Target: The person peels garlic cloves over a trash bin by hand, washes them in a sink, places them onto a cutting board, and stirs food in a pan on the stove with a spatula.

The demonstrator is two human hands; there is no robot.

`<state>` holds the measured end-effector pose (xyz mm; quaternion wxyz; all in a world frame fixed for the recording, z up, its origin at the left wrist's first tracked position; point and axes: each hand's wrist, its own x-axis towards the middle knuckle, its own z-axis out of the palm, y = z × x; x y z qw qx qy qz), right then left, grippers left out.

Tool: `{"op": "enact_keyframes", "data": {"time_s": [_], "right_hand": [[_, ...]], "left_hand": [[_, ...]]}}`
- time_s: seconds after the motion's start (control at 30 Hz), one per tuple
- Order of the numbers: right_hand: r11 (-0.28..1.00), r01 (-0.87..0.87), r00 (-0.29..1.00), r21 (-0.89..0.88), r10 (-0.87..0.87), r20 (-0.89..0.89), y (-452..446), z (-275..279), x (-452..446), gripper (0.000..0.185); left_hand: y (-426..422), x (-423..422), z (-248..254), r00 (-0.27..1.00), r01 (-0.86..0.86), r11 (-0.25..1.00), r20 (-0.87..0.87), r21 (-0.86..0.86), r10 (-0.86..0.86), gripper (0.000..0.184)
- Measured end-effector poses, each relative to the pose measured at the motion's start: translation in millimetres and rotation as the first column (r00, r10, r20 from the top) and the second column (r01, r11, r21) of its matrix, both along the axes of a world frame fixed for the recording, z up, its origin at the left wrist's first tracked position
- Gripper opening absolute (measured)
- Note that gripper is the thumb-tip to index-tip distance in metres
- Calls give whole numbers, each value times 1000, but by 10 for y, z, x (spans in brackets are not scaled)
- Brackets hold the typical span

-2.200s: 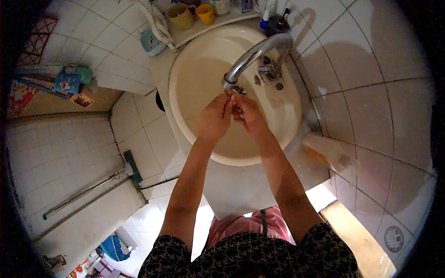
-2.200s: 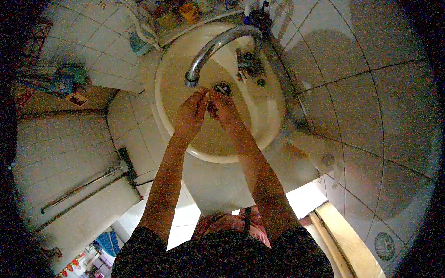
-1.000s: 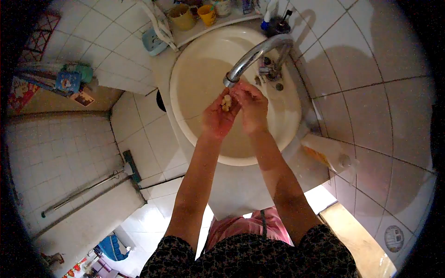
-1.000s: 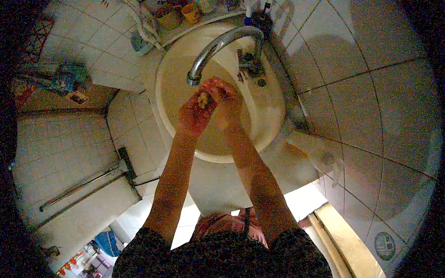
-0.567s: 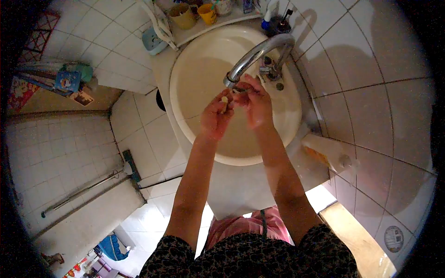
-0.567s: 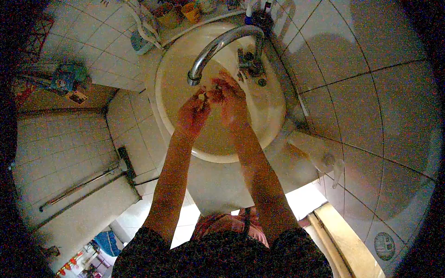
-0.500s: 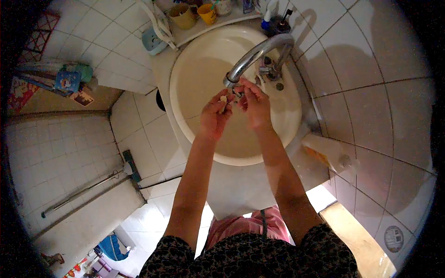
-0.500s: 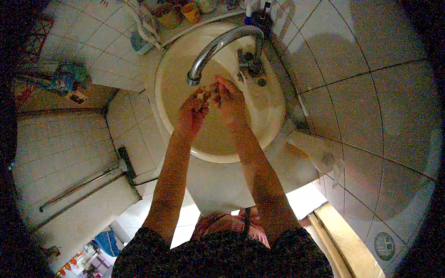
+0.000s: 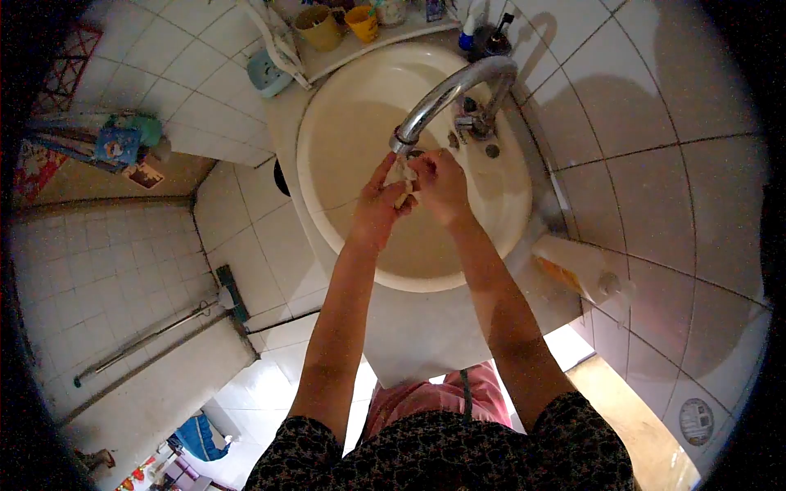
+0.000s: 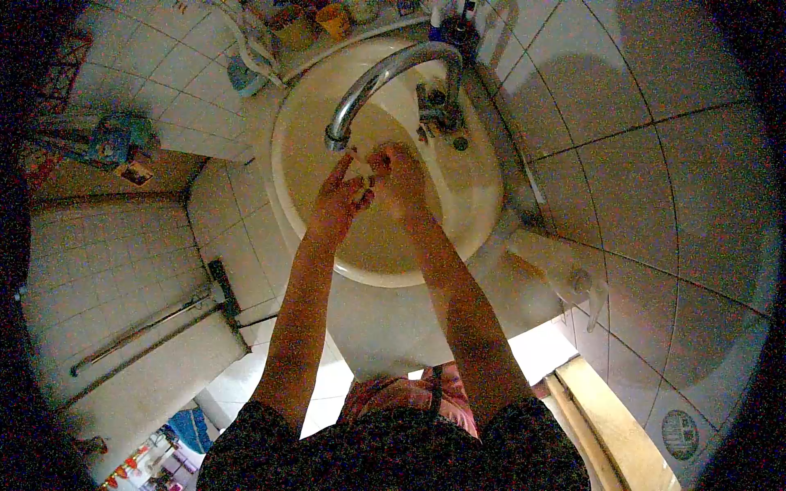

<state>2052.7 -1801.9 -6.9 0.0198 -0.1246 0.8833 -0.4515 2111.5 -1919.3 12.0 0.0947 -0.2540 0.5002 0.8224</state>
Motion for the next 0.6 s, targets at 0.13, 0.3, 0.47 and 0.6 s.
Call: {"op": "enact_keyframes", "data": {"time_s": [0.13, 0.3, 0.47, 0.6], "right_hand": [[757, 362, 828, -544, 6, 561, 63, -83, -37, 19], [296, 510, 725, -808, 357, 588, 40, -163, -52, 23], [443, 458, 700, -771, 355, 620, -112, 200, -10, 23], [659, 253, 672, -709, 407, 619, -73, 282, 2, 19]], "left_hand": [[-27, 5, -36, 998, 48, 999, -46, 22, -47, 49], [-4, -48, -6, 997, -64, 998, -34, 23, 65, 39], [-163, 28, -339, 975, -216, 947, -1, 236, 223, 17], [-176, 13, -343, 959, -281, 913, 124, 296, 255, 23]]}}
